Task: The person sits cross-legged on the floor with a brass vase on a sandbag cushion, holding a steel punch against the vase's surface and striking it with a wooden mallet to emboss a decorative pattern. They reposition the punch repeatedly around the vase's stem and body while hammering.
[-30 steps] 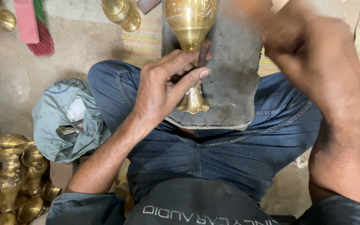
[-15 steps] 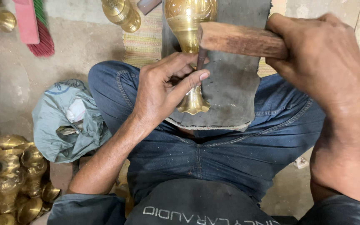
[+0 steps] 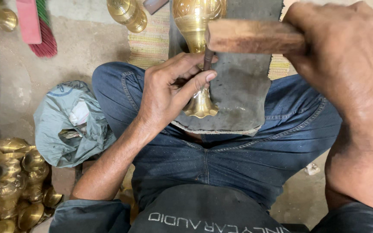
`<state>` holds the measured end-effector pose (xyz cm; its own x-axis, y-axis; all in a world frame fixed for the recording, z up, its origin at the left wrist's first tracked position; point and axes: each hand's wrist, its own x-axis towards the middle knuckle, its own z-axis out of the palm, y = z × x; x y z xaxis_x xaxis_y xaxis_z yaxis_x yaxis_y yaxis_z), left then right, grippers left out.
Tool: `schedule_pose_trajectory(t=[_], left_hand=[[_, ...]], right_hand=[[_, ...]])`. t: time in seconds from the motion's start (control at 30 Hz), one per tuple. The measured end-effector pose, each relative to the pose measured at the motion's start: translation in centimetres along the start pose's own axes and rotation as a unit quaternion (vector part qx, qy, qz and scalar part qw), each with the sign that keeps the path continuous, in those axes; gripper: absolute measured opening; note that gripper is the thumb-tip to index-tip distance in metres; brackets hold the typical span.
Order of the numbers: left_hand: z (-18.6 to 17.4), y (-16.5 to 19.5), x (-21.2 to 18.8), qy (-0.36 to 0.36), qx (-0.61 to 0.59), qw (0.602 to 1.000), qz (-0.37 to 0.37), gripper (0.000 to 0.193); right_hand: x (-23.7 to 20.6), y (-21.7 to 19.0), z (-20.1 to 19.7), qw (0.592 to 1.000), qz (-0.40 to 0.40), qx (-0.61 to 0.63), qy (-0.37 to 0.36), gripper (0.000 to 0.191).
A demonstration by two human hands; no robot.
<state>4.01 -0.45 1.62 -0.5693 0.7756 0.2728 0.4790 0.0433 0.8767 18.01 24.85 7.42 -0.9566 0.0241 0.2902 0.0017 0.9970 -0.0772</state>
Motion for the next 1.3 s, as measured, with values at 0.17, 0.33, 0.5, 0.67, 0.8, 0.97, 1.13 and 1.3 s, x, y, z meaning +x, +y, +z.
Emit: schedule_pose_trajectory(t=[0.17,0.33,0.5,0.67,0.8,0.97,1.13,1.3], left_hand=[[0.3,-0.5,-0.2,0.01,0.011,0.999,-0.035,0.031],[0.2,-0.9,-0.4,0.011,-0.002,1.0,0.006,0.032],[0.2,-0.7,-0.3,0.018,-0.005,1.0,-0.002,0.032],[0.0,-0.5,-0.2,0.011,-0.008,1.0,0.003,0.03],[0.1,-0.4,-0.3,0.009,-0.044,0.999,-0.014,0.035],[0.1,-0.3,-0.4,0.014,-0.036,0.999,-0.004,0.032],[0.1,-0.2,-0.5,0.024,-0.026,0.998,-0.043,0.031],[0.2,-0.9,-0.3,0.016,-0.018,1.0,-0.019,0.029]], right_hand=[[0.5,-0.5,0.0,0.987,0.069,0.145,-0.004,0.021],[1.0,-1.4,-1.0,0.999,0.032,-0.001,-0.034,0.031],[1.2,-1.5,-1.5,0.999,0.049,0.019,-0.012,0.026],[1.0,-0.8,-0.5,0.997,0.008,-0.035,-0.071,0.033],[0.5,-0.5,0.1,0.991,0.066,0.112,0.014,0.028],[0.2,0.3,0.3,0.999,0.01,-0.013,-0.039,0.033],[0.7,0.6,0.6,0.989,0.07,0.104,-0.072,0.016],[1.9,0.0,-0.4,0.995,0.059,0.044,-0.062,0.027]])
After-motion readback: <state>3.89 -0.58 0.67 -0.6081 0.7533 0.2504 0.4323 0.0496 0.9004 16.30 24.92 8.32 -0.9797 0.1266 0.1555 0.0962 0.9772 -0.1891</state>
